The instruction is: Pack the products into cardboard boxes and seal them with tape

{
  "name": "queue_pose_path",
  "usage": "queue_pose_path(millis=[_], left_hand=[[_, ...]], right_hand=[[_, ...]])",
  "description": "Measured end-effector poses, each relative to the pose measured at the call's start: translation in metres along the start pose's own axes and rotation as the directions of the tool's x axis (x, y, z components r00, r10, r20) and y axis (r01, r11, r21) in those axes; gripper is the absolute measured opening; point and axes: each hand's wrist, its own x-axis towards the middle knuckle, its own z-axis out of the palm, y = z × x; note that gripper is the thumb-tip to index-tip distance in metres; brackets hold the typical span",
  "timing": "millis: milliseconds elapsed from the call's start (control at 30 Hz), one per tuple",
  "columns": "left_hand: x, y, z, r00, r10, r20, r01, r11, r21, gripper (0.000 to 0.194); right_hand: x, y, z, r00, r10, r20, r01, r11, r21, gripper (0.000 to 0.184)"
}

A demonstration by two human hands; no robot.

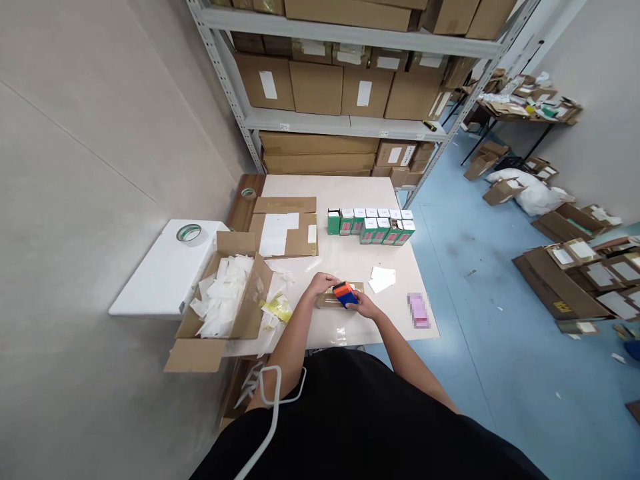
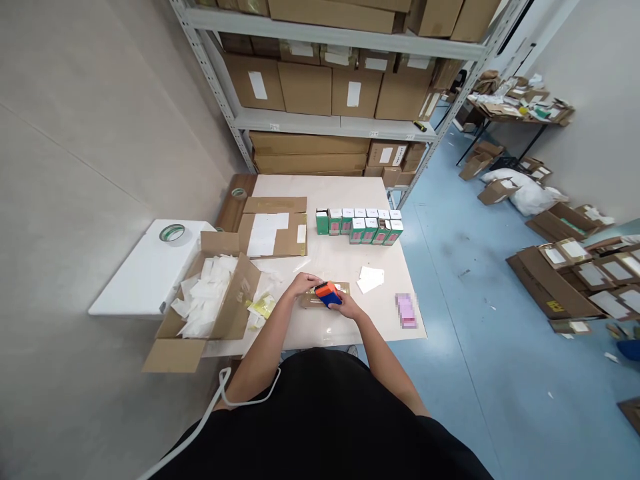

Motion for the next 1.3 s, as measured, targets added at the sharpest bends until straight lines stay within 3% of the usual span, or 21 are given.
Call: queue_pose_path(millis=[233, 467, 733, 933, 1133, 1300], left_hand=[[-0.013, -0.021, 0.003, 0.987, -0.075, -0.140, 0.055, 0.989, -0.140, 0.038], [-0.012, -0.031, 0.010, 0.932, -0.043, -0.360, -0.016, 0.987, -0.159, 0.020], [-0.009, -0.039, -0.011, 0.846, -0.017, -0.532, -0.077, 0.985, -0.153, 0.031], [-0.008, -0.064, -0.012, 0.808, -0.021, -0.589, -0.010, 0.999, -0.049, 0.038], [-0.012, -0.099, -0.018, 0.790, -0.103, -0.604, 0.111, 0.994, -0.024, 0.042], [-0.011, -0.115, -0.022, 0.791, -0.150, -0.593, 0.179, 0.984, -0.010, 0.048]], right_hand=[[-0.008, -0.013, 0.001, 0.983, 0.087, -0.163, -0.109, 0.986, -0.127, 0.052], [-0.002, -0.023, 0.002, 0.981, 0.059, -0.184, -0.095, 0.977, -0.193, 0.049], [-0.002, -0.026, -0.032, 0.980, 0.074, -0.186, -0.124, 0.953, -0.275, 0.052], [0.007, -0.036, -0.040, 0.987, 0.093, -0.128, -0.135, 0.915, -0.380, 0.051], [0.025, -0.048, -0.018, 0.987, 0.082, -0.136, -0.146, 0.801, -0.581, 0.048], [0.042, -0.054, -0.005, 0.984, 0.144, -0.103, -0.174, 0.688, -0.704, 0.048]])
